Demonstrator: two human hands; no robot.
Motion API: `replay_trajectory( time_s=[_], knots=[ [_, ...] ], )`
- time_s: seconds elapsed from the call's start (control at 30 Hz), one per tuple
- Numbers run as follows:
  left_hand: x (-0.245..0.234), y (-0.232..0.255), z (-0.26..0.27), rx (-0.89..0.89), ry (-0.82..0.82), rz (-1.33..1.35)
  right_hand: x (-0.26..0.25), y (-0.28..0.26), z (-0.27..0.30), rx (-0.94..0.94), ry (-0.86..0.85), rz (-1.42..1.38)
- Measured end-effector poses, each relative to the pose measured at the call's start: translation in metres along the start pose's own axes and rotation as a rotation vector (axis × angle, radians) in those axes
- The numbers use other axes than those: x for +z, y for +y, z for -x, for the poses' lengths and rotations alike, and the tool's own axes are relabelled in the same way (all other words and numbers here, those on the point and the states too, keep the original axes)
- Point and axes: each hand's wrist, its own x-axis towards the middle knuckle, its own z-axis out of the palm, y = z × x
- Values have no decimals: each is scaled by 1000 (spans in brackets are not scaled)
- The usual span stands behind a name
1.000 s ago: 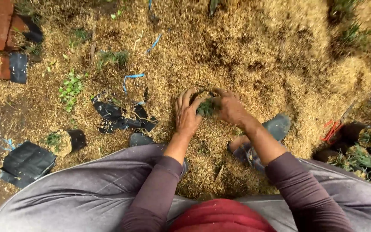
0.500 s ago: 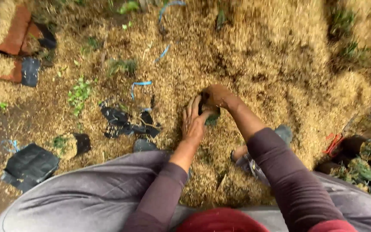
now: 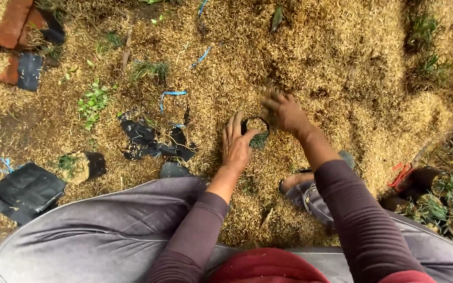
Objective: Picking up small seedlings and placing them into individual black plastic nursery bags for potting.
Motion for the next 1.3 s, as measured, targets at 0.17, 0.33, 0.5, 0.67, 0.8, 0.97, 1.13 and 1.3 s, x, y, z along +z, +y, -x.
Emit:
replay_trajectory(
  time_s=[0.17,0.33,0.5,0.67,0.8,0.97,1.13,1.3],
  knots=[
    [2,-5,1,46,20,-45,36,27,25,-164,293,15],
    [5,-9,-1,41,-1,-69,-34,-40,63,122,130,-544],
    [8,-8,1,41,-2,-157,-64,-59,62,36,100,-460],
    [-5,5,2,17,-5,-114,-31,-49,22,-45,-103,-226],
    [-1,2,1,14,-34,-125,-13,-58,13,20,-73,-132],
    [7,-10,-8,59,-29,-176,-13,-58,-2,-14,-121,-146],
    [-12,-2,-11,195,1,-137,-27,-22,10,-50,-79,-496],
    [-7,-23,-8,486,214,-235,14,-1,27,141,-86,-898]
  ],
)
